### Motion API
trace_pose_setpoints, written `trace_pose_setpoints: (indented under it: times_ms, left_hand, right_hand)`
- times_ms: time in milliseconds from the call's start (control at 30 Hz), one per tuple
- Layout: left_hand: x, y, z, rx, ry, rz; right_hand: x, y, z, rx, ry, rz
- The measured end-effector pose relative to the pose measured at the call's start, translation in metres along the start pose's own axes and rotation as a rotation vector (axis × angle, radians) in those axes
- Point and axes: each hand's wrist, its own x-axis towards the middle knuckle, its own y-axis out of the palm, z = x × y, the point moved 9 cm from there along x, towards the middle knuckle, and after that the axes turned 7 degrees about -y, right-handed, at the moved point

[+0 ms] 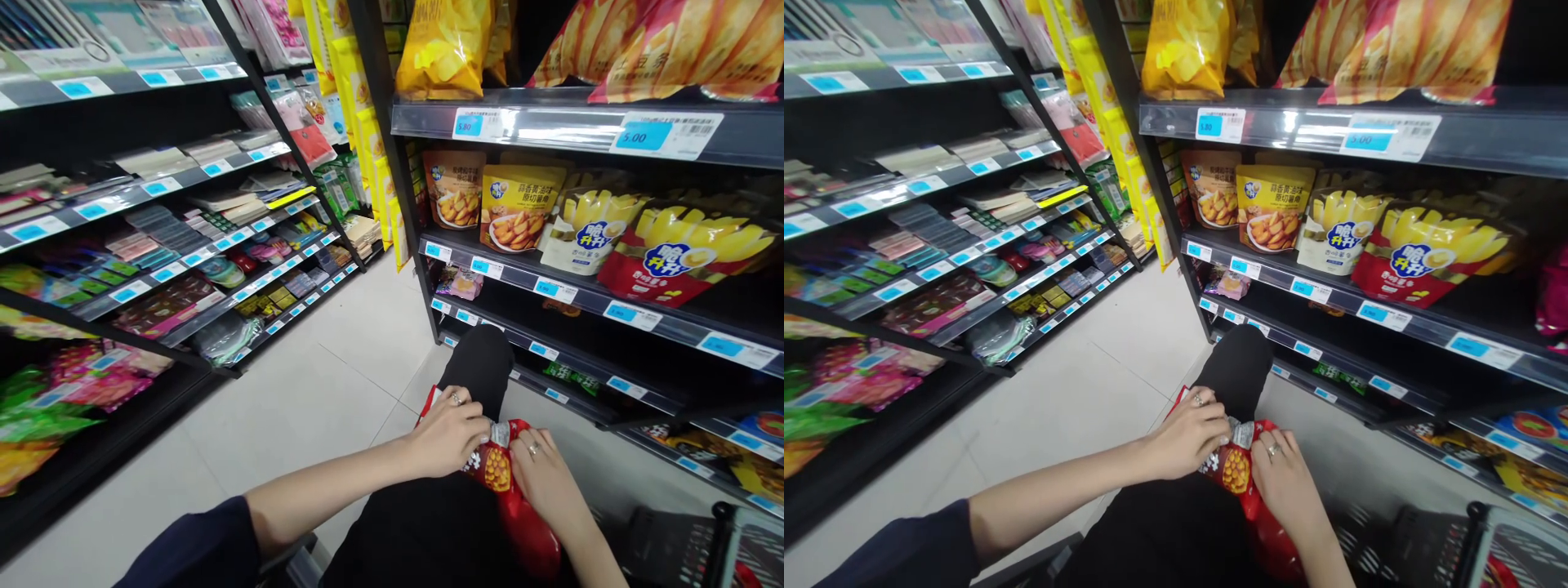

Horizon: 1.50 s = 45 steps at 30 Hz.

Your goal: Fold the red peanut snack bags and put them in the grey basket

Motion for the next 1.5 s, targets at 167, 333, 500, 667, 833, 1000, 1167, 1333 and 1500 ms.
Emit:
trace_pose_setpoints:
  times_ms: [167,333,500,667,833,1000,1167,1333,1500]
  left_hand:
    - [-0.004,0.001,0.023,-0.141,-0.221,0.014]
    - [-0.013,-0.009,0.035,-0.258,-0.057,0.034]
    - [-0.011,-0.01,0.048,-0.301,-0.016,0.107]
    - [0.0,-0.001,0.05,-0.38,-0.019,0.197]
    - [-0.016,-0.016,0.058,-0.418,0.015,0.092]
    - [-0.038,-0.016,0.067,-0.467,-0.03,0.116]
    - [-0.027,-0.014,0.072,-0.523,-0.124,0.079]
    - [-0.017,0.003,0.076,-0.727,-0.127,0.224]
    - [-0.032,-0.003,0.101,-0.725,-0.359,-0.015]
  right_hand:
    - [-0.01,0.015,-0.015,0.261,0.167,-0.014]
    - [-0.021,0.022,-0.029,0.363,0.26,-0.167]
    - [-0.025,0.027,-0.033,0.308,0.261,-0.161]
    - [-0.032,0.033,-0.037,0.333,0.335,-0.248]
    - [-0.042,0.046,-0.047,0.475,0.502,-0.344]
    - [-0.039,0.043,-0.047,0.531,0.535,-0.398]
    - [-0.04,0.042,-0.047,0.507,0.526,-0.394]
    - [-0.045,0.049,-0.055,0.579,0.546,-0.404]
    - [-0.05,0.054,-0.064,0.706,0.652,-0.443]
